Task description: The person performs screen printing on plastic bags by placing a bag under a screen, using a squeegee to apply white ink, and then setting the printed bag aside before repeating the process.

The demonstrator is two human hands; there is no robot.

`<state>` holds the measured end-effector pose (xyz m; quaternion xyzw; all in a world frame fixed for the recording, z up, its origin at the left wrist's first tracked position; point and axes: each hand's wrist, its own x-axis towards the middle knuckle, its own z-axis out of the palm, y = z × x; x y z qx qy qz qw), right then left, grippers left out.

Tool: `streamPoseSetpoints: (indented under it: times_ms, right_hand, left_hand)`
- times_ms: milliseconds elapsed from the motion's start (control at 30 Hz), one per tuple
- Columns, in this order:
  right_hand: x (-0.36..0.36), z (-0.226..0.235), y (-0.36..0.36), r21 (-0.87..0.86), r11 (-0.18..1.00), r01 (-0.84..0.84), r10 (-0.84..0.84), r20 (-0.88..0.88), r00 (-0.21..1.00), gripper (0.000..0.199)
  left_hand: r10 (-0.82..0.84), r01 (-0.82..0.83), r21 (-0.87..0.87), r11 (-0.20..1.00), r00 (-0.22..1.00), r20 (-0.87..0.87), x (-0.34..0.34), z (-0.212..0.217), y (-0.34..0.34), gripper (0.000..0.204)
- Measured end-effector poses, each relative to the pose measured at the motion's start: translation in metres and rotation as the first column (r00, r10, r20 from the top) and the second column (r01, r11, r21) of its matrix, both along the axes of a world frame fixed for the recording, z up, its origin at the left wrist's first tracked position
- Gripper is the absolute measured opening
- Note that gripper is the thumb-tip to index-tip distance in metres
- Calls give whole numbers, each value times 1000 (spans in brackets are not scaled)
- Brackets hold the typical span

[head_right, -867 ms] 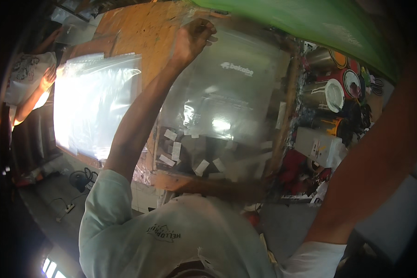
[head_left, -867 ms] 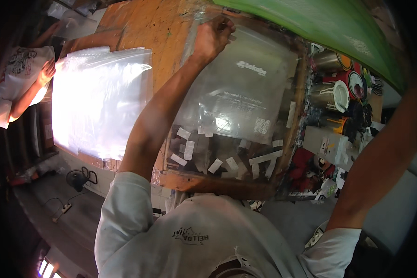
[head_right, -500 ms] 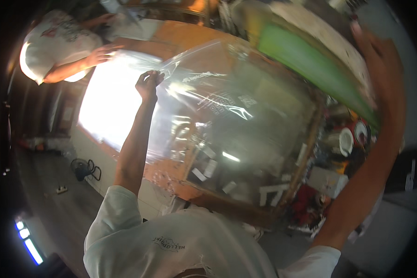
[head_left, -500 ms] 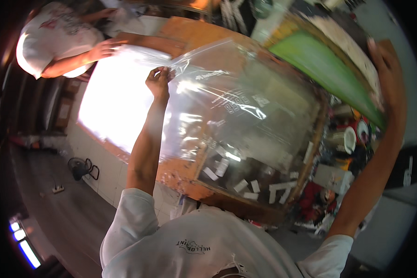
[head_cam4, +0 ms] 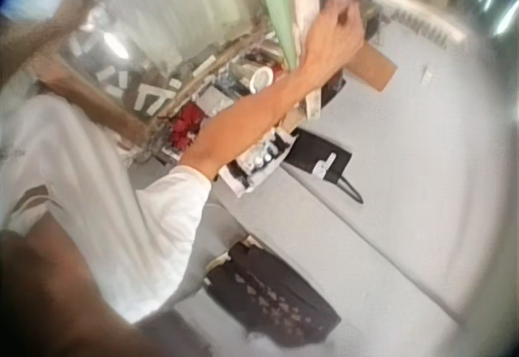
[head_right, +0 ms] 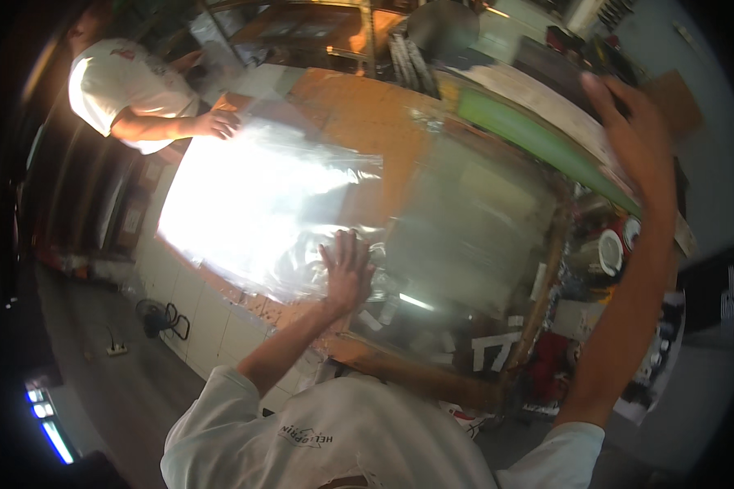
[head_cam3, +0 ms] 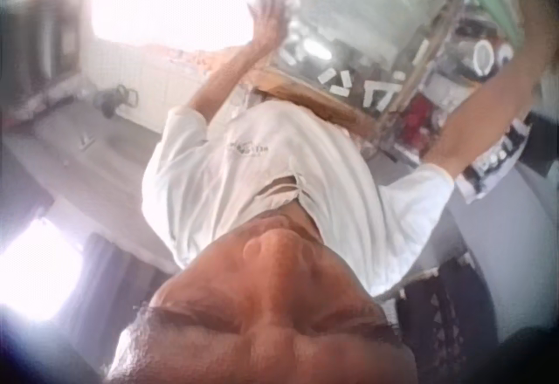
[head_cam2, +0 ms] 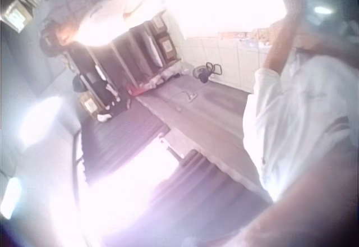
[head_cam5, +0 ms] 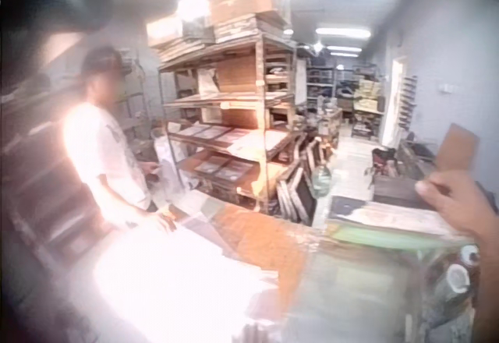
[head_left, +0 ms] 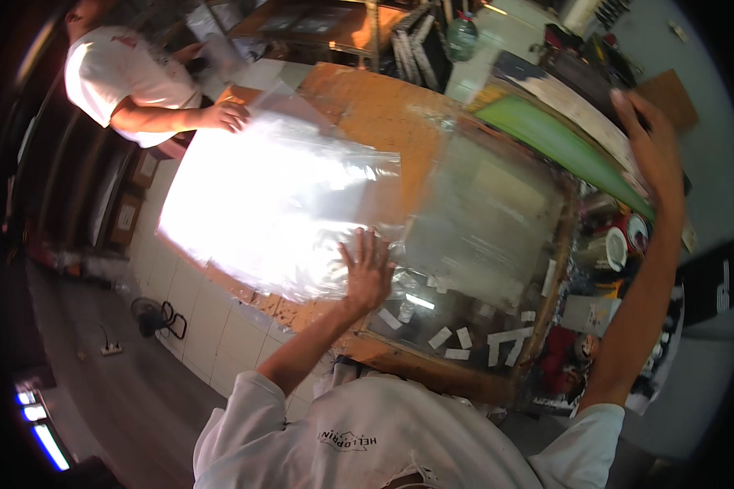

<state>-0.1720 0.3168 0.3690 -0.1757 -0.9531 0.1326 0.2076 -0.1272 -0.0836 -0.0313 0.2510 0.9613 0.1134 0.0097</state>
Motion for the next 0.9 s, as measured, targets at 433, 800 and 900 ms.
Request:
streamPoseSetpoints:
  times_ms: [433,800,900]
  right_hand:
    - [29,28,-7,-158,947,-279,303,150,941,60]
    - [55,13,-8,394,894,-215,230,9,973,46]
    - [34,20,-2,324,893,-312,286,126,950,46]
  left_hand:
    - [-598,596,153,788,801,-39,25,-17,273,72]
    - [-282,271,130,954,956,76,81,-2,229,67]
    - [-328,318,143,937,943,49,98,-5,211,66]
